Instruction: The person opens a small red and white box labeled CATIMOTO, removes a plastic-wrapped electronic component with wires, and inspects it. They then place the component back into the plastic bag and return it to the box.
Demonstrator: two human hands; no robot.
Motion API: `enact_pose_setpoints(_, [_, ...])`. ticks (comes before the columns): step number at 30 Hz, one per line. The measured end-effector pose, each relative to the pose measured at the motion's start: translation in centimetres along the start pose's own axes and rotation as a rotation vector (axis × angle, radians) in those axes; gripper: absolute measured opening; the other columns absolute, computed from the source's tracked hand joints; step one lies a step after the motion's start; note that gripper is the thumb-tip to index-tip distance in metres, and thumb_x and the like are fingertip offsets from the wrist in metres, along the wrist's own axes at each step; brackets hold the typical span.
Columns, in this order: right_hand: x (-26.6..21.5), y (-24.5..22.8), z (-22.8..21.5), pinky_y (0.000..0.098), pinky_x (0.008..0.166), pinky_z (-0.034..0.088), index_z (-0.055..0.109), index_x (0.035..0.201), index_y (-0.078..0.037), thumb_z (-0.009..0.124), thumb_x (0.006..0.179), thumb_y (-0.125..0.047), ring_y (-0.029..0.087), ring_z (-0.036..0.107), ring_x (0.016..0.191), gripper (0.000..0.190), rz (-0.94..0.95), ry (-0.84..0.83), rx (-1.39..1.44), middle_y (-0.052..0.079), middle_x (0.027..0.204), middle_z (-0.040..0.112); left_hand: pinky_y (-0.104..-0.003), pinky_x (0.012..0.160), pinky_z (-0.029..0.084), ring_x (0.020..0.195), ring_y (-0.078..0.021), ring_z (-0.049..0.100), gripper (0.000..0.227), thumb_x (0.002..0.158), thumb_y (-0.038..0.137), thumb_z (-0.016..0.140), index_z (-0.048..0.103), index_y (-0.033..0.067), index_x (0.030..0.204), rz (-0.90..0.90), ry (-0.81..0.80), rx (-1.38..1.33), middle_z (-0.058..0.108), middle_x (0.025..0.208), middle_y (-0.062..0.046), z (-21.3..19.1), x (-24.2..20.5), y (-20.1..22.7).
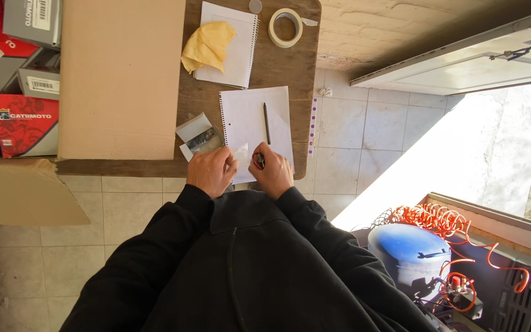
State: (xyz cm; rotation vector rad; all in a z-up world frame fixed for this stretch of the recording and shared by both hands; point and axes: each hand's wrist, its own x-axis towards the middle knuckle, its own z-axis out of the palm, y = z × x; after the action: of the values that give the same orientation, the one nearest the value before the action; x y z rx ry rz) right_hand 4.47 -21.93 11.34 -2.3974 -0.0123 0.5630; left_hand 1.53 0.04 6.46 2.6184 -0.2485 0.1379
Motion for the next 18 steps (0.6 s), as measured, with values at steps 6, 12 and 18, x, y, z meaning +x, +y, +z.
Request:
enact_pose_setpoints(6, [1.3, -0.7, 0.6, 0.0642, 0.087, 0.059, 0.062, 0.115, -0.024, 0.076, 0.098, -0.035, 0.052, 0.080, 0.094, 0.024, 0.058, 0.037, -0.006, 0.016, 0.086, 0.078, -0.060, 0.092, 0.062, 0.102, -0.0422, 0.083, 0.029, 0.096, 0.039, 0.078, 0.055, 0.0257, 0.109, -0.338, -0.437, -0.302, 0.081, 0.090, -0.004, -3.1, 2.5, 0.0])
enact_pose_setpoints(12, [1.4, 1.4, 1.6, 0.0480, 0.081, 0.056, 0.048, 0.135, -0.021, 0.095, 0.098, -0.050, 0.034, 0.071, 0.082, 0.067, 0.038, -0.085, 0.381, 0.011, 0.096, 0.076, -0.063, 0.092, 0.060, 0.104, -0.0471, 0.081, 0.036, 0.095, 0.049, 0.079, 0.052, 0.0251, 0.098, -0.436, -0.532, -0.283, 0.079, 0.089, -0.008, -3.4, 3.7, -1.3])
enact_pose_setpoints(18, [0.2, -0.5, 2.0, 0.0231, 0.049, 0.044, 0.066, 0.127, -0.008, 0.069, 0.119, -0.024, 0.011, 0.057, 0.050, 0.018, -0.004, -0.493, 1.081, 0.011, 0.088, 0.074, -0.063, 0.095, 0.063, 0.105, -0.0466, 0.082, 0.029, 0.091, 0.048, 0.079, 0.059, 0.0261, 0.092, -0.527, -0.560, -0.309, 0.081, 0.091, -0.009, -2.7, 4.1, -0.5])
